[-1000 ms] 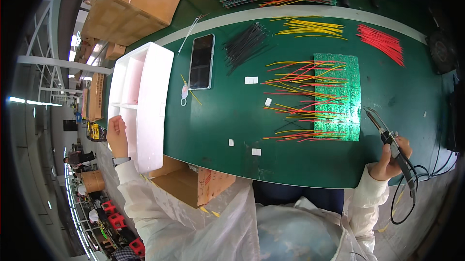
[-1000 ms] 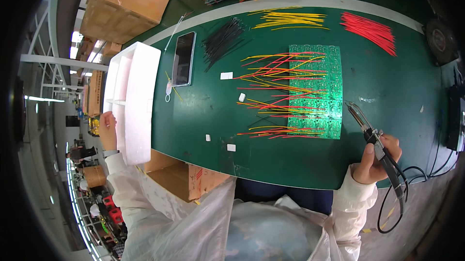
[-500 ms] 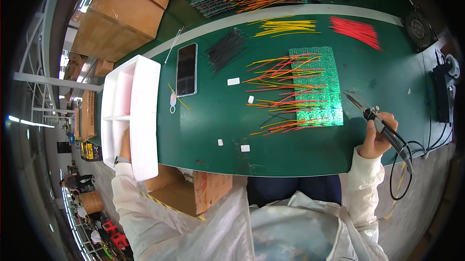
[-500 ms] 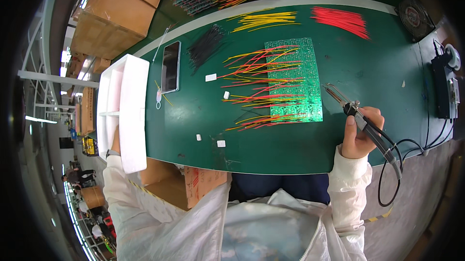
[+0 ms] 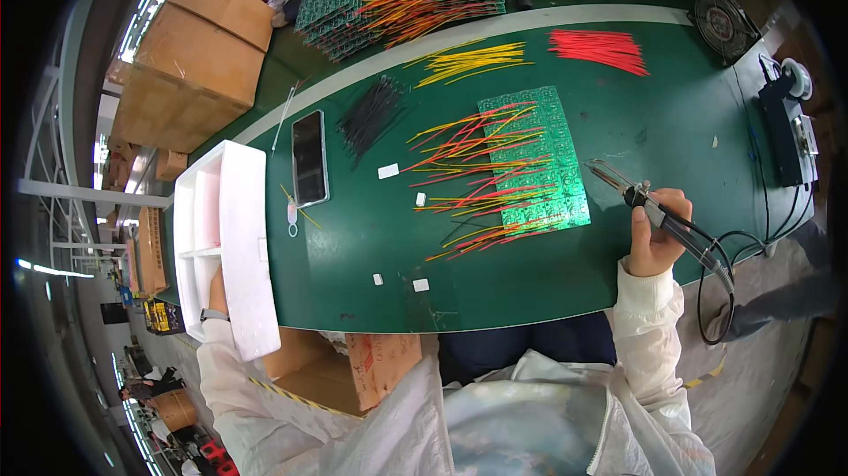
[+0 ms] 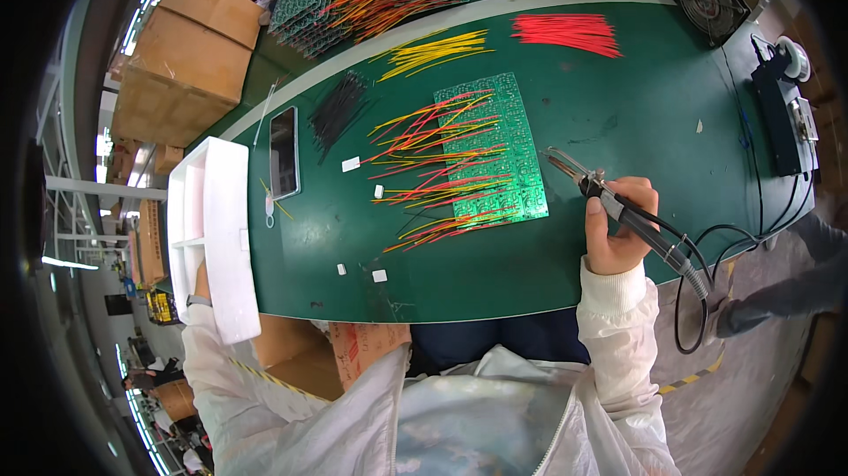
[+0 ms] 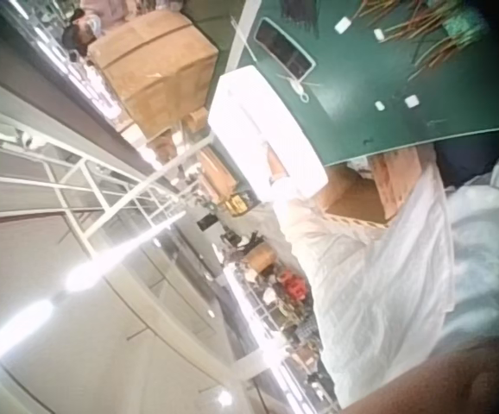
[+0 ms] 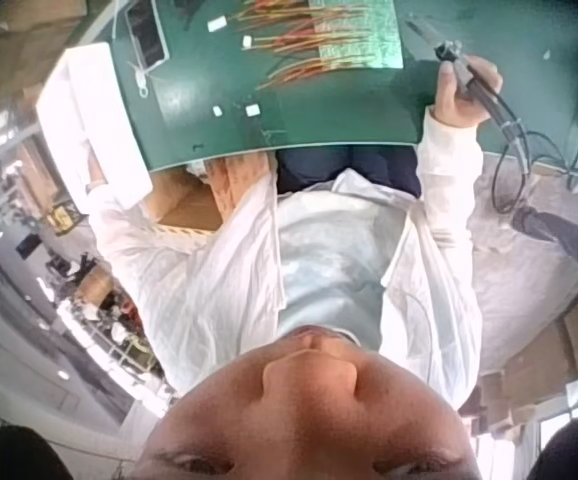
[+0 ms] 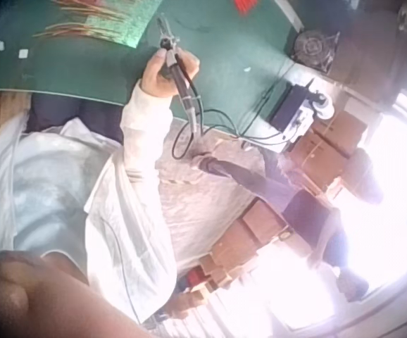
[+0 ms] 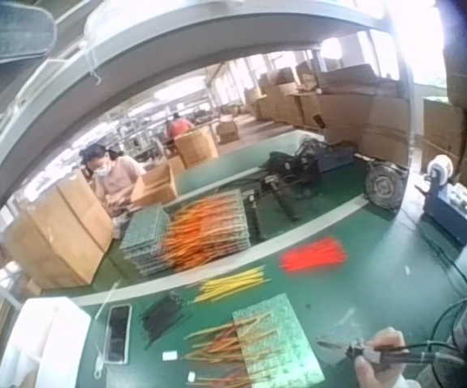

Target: The person retrieves wires from piles and a styrofoam container by hand, then solders them onto a circuit board using a soldering iron.

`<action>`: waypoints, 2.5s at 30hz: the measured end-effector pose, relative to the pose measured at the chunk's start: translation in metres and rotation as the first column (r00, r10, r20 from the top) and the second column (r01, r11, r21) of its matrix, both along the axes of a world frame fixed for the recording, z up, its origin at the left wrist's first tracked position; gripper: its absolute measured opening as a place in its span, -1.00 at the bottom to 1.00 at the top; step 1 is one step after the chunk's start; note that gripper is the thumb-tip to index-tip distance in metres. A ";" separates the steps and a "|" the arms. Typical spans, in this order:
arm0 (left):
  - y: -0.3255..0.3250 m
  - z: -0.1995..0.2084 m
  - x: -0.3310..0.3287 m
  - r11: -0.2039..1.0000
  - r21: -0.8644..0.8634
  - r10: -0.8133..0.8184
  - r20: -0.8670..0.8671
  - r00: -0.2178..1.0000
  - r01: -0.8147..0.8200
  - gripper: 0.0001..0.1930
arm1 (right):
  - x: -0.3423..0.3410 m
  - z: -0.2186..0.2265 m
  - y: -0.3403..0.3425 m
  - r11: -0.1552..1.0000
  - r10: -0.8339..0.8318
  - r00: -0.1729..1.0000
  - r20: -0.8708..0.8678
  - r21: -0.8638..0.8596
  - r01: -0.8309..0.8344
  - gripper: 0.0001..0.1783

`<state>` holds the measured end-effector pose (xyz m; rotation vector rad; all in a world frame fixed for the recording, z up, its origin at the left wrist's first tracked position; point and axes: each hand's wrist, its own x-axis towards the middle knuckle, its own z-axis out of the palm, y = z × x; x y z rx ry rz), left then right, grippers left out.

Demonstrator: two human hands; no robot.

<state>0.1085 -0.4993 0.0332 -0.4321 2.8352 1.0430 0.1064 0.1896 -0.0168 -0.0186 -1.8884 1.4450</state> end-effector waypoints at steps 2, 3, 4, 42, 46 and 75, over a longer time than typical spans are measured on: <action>-0.009 0.000 0.002 1.000 0.017 -0.002 0.046 0.999 0.001 -0.75 | 0.000 0.000 0.000 1.000 -0.001 1.000 -0.012 0.021 0.002 -0.75; -0.015 -0.001 0.002 1.000 0.013 0.001 0.048 0.999 -0.001 -0.75 | 0.000 0.000 0.000 1.000 0.001 1.000 -0.010 0.017 0.000 -0.75; -0.019 -0.001 0.004 0.999 0.037 0.001 0.058 0.998 -0.004 -0.73 | -0.001 0.000 -0.001 1.000 0.001 1.000 -0.012 0.020 -0.001 -0.76; 0.219 0.025 -0.022 0.732 -0.367 -0.626 -0.028 0.780 0.574 -0.83 | -0.001 -0.005 0.000 0.999 0.036 0.998 -0.046 -0.007 -0.036 -0.79; 0.216 0.010 -0.018 0.710 -0.401 -0.629 0.008 0.778 0.578 -0.80 | -0.002 -0.005 0.001 0.999 0.031 0.999 -0.039 0.017 -0.030 -0.77; 0.286 0.007 0.013 0.687 -0.571 -0.595 -0.088 0.799 0.449 -0.86 | -0.002 -0.001 -0.003 1.000 0.009 0.998 -0.063 0.014 -0.008 -0.74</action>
